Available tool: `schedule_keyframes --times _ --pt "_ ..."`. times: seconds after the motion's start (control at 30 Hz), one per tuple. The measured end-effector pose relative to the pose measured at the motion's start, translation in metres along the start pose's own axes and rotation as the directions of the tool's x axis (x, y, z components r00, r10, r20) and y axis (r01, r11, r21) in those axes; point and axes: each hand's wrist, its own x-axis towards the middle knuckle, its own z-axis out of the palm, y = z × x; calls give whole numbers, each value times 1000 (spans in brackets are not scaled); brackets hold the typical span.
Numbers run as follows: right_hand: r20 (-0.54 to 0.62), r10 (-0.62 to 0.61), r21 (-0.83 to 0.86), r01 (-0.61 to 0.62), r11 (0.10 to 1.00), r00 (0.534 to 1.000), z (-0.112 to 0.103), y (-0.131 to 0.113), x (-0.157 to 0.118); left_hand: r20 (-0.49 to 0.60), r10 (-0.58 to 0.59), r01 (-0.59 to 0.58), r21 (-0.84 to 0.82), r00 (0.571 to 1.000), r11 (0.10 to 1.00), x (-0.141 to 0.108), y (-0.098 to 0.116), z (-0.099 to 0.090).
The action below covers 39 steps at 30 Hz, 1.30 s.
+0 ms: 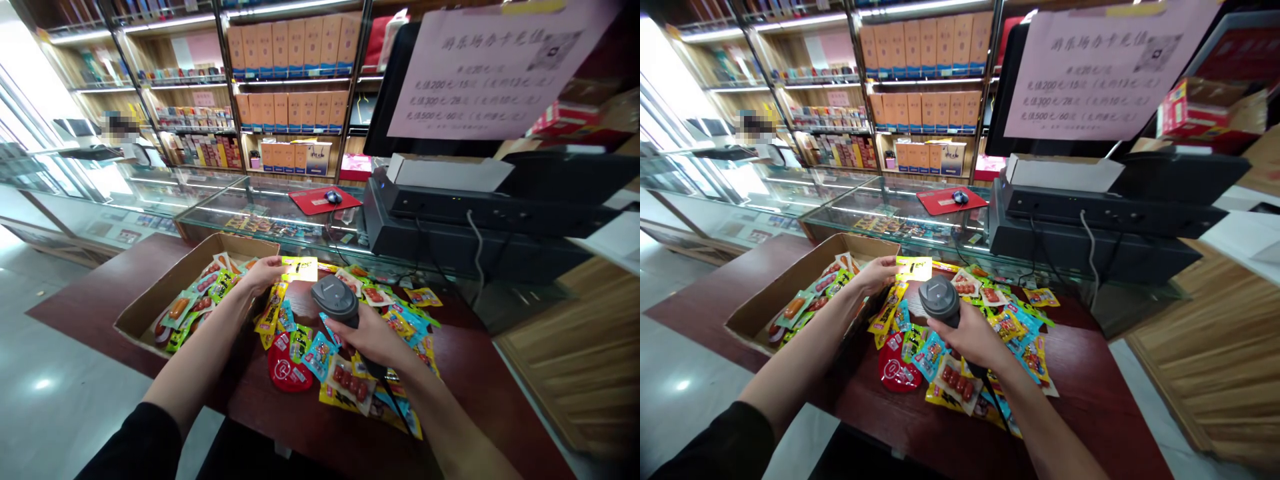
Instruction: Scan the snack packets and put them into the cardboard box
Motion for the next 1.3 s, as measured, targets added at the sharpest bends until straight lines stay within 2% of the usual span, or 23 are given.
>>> schedule_keyframes --times 0.2,0.37,0.43,0.57,0.7,0.8,0.87,0.93,1.0,1.1,1.2,1.3 --pt "52 46 24 -47 999 998 -2 -9 -3 -8 11 -11 21 1000 1000 -2 3 3" --pt "4 -55 -14 55 998 998 -5 -16 -5 -36 26 -27 -32 999 999 -3 14 3" --pt "20 -45 -19 45 999 999 -5 -17 -6 -66 44 -46 -35 997 998 -6 23 -3" --pt "113 55 41 -61 997 992 -3 -20 -9 -176 84 -87 -6 981 996 -22 40 -35" --pt "136 98 73 -108 991 986 -1 -25 -11 -309 102 -99 25 946 995 -50 52 -86" --pt "127 90 55 -98 994 988 0 -27 -12 -366 111 -111 22 924 994 -73 60 -120" --pt "129 79 56 -86 995 989 -1 -25 -12 -412 113 -121 6 904 993 -86 65 -133" --pt "125 73 57 -80 995 989 -2 -23 -11 -448 113 -126 0 887 992 -94 68 -139" --pt "103 68 48 -73 996 992 -4 -22 -10 -445 114 -120 14 888 993 -96 70 -138" --pt "65 56 30 -58 998 996 -11 -24 -9 -386 104 -92 49 917 995 -88 66 -125" --pt "39 65 32 -67 997 997 -22 -24 -10 -303 75 -50 88 950 995 -69 57 -99" --pt "-14 60 12 -60 998 998 -34 -22 -11 -183 38 -17 113 982 993 -44 44 -60"
